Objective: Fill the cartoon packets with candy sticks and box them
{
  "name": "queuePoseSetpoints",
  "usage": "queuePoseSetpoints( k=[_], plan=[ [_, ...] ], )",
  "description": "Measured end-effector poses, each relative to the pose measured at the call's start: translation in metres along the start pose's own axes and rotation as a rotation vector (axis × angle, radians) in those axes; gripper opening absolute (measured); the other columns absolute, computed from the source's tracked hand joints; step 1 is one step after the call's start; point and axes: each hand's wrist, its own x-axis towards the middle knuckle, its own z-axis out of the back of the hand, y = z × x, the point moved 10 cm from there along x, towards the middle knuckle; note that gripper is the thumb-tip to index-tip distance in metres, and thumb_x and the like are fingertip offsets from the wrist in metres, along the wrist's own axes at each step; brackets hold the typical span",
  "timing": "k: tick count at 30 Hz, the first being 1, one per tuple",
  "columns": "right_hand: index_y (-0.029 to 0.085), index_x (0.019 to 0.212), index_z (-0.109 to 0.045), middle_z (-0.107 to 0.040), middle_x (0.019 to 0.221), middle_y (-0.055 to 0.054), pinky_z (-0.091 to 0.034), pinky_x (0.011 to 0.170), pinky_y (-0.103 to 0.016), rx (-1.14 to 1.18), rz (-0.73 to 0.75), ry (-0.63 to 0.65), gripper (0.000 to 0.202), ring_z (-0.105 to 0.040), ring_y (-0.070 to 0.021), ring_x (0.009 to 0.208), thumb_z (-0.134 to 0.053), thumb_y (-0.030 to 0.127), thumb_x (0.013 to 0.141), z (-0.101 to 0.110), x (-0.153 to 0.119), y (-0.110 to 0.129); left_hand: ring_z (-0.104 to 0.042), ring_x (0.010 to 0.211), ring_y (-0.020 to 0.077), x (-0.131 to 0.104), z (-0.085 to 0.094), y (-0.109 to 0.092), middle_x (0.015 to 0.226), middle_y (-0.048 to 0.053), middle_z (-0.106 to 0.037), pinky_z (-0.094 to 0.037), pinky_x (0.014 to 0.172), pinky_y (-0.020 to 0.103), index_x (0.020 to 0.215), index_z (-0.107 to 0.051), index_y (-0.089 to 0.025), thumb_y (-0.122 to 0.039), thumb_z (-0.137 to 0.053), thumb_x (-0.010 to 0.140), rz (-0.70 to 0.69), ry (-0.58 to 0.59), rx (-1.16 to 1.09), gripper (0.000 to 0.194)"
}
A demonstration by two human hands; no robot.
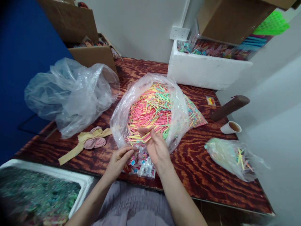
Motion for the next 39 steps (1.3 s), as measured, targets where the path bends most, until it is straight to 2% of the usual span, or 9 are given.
queuePoseSetpoints(
  k=[7, 10, 13, 16, 19, 21, 25, 33, 39],
  plan=[
    [0.022, 0.091, -0.070, -0.072, 0.110, -0.006, -0.038, 0.107, -0.044, -0.292, -0.150, 0.095, 0.022, -0.059, -0.0245, 0.116, -0.066, 0.043, 0.084, -0.010, -0.026, -0.024, -0.067, 0.088, 0.0192, -0.003, 0.003, 0.004, 0.091, 0.004, -0.074, -0.051, 0.083, 0.028, 0.090, -0.077, -0.020, -0.032, -0.064, 0.083, 0.060, -0.034, -0.128, 0.019],
    [0.026, 0.114, -0.063, -0.065, 0.124, -0.005, -0.042, 0.102, -0.039, -0.507, -0.148, 0.162, 0.033, -0.055, -0.0222, 0.121, -0.064, 0.043, 0.086, -0.016, -0.031, -0.012, -0.067, 0.094, 0.0207, -0.001, 0.008, 0.008, 0.097, 0.004, -0.075, -0.050, 0.087, 0.030, 0.092, -0.077, -0.021, -0.033, -0.067, 0.081, 0.070, -0.077, -0.182, 0.018],
    [0.026, 0.124, -0.054, -0.067, 0.116, -0.007, -0.051, 0.084, -0.034, -0.723, -0.008, 0.078, 0.039, -0.064, -0.0206, 0.101, -0.055, 0.046, 0.090, -0.002, -0.028, 0.014, -0.066, 0.096, 0.0204, 0.000, 0.015, 0.017, 0.100, 0.005, -0.074, -0.049, 0.090, 0.030, 0.092, -0.077, -0.021, -0.034, -0.071, 0.078, 0.101, -0.134, -0.289, 0.020],
    [0.022, 0.106, -0.060, -0.069, 0.090, -0.005, -0.049, 0.072, -0.032, -1.170, 0.137, -0.028, 0.024, -0.064, -0.0200, 0.078, -0.049, 0.038, 0.092, 0.018, -0.030, 0.025, -0.067, 0.092, 0.0187, -0.001, 0.019, 0.030, 0.097, 0.004, -0.075, -0.050, 0.087, 0.028, 0.090, -0.077, -0.021, -0.036, -0.078, 0.071, 0.167, -0.180, -0.472, 0.024],
    [0.020, 0.096, -0.061, -0.067, 0.085, -0.007, -0.045, 0.071, -0.031, -1.697, 0.206, -0.053, 0.013, -0.063, -0.0226, 0.080, -0.054, 0.020, 0.086, 0.029, -0.037, 0.007, -0.067, 0.080, 0.0157, -0.005, 0.021, 0.039, 0.087, 0.002, -0.075, -0.051, 0.079, 0.026, 0.086, -0.077, -0.021, -0.036, -0.085, 0.061, 0.259, -0.225, -0.658, 0.030],
    [0.019, 0.099, -0.061, -0.068, 0.089, -0.009, -0.044, 0.071, -0.030, -1.870, 0.242, -0.052, 0.021, -0.063, -0.0228, 0.084, -0.051, 0.010, 0.082, 0.033, -0.040, -0.006, -0.067, 0.075, 0.0138, -0.008, 0.021, 0.041, 0.083, 0.001, -0.075, -0.051, 0.075, 0.025, 0.084, -0.077, -0.021, -0.035, -0.088, 0.056, 0.301, -0.237, -0.723, 0.033],
    [0.018, 0.109, -0.060, -0.068, 0.090, -0.007, -0.046, 0.073, -0.030, -1.744, 0.281, -0.071, 0.031, -0.064, -0.0207, 0.081, -0.047, 0.007, 0.083, 0.033, -0.040, -0.001, -0.066, 0.075, 0.0132, -0.014, 0.027, 0.040, 0.087, 0.001, -0.075, -0.050, 0.075, 0.024, 0.086, -0.077, -0.021, -0.036, -0.086, 0.061, 0.299, -0.222, -0.645, 0.030],
    [0.023, 0.105, -0.057, -0.064, 0.090, -0.002, -0.055, 0.072, -0.031, -0.800, 0.661, -0.233, 0.020, -0.065, -0.0161, 0.079, -0.062, 0.021, 0.086, -0.021, -0.066, 0.073, -0.066, 0.085, 0.0178, -0.023, 0.018, 0.042, 0.095, 0.004, -0.076, -0.049, 0.077, 0.025, 0.093, -0.077, -0.020, -0.039, -0.076, 0.073, 0.264, -0.101, -0.379, 0.027],
    [0.023, 0.101, -0.060, -0.064, 0.092, -0.002, -0.053, 0.077, -0.031, -0.858, 0.595, -0.125, 0.014, -0.064, -0.0157, 0.083, -0.062, 0.020, 0.087, -0.038, -0.060, 0.044, -0.066, 0.085, 0.0175, -0.025, 0.014, 0.038, 0.094, 0.004, -0.075, -0.049, 0.080, 0.026, 0.093, -0.076, -0.021, -0.038, -0.075, 0.073, 0.267, -0.094, -0.416, 0.027]
  ],
)
